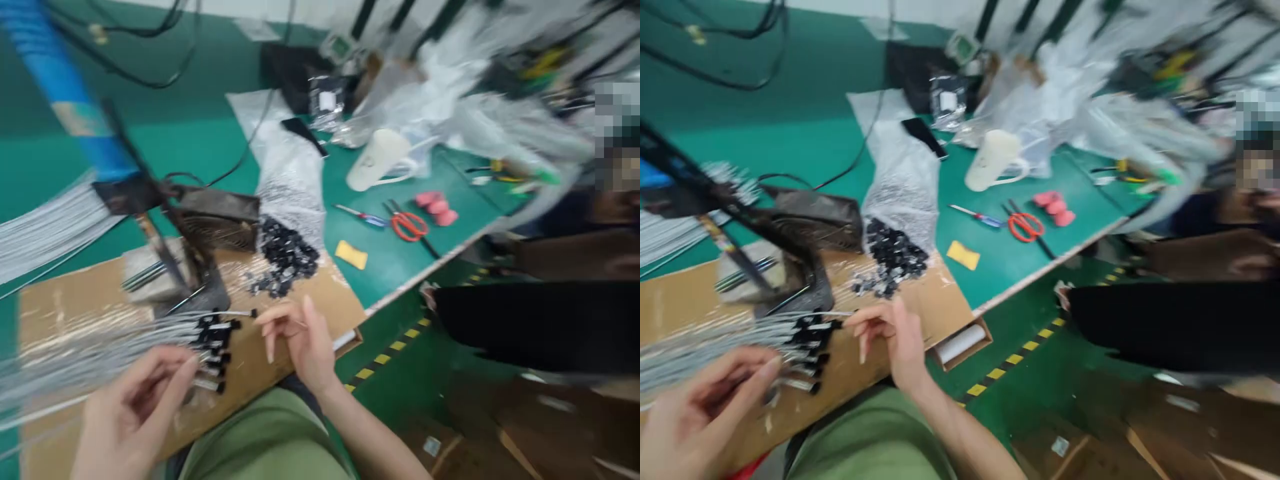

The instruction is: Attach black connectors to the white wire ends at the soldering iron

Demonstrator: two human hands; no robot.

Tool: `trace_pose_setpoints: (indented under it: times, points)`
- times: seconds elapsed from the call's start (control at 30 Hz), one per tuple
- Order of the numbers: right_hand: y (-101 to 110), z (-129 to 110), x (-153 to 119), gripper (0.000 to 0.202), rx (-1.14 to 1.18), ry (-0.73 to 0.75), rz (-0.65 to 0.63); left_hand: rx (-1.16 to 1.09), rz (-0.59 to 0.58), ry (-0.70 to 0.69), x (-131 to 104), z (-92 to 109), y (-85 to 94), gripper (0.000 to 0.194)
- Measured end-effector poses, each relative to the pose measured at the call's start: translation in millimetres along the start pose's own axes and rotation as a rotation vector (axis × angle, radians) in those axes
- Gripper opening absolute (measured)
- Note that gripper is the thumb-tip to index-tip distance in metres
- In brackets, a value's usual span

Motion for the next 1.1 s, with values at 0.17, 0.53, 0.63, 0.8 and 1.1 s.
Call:
trace_pose_setpoints:
  times: [0.17,0.53,0.63,0.8,1.1]
  points:
    - [-11.3,0.1,-10.5,0.049,-0.157,0.01,0.005,-0.18,-0.043,0.148,-9.4,5.8,-8.7,0.025]
    - [-53.7,4.0,-14.2,0.015,-0.28,-0.028,-0.169,-0.266,-0.046,0.177,-10.4,25.2,-15.1,0.019]
    - [-57.4,7.0,-16.1,0.014,-0.234,-0.053,-0.173,-0.283,-0.044,0.173,-10.7,26.1,-16.0,0.019]
    - [-59.7,12.5,-18.2,0.01,-0.106,-0.101,-0.158,-0.224,-0.041,0.163,-11.5,24.6,-16.2,0.022]
    - [-57.3,23.4,-18.4,0.005,0.004,-0.177,-0.125,-0.215,-0.083,0.157,-11.6,22.4,-20.8,0.025]
Point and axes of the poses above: each hand's wrist, its own x-axis towards the middle knuckle, its own y-axis out of the back of the hand, z = x × y, the point moved 9 cm from there along x, towards the middle knuckle, and after that the axes turned 2 degrees about -z, right-handed, at the moved point
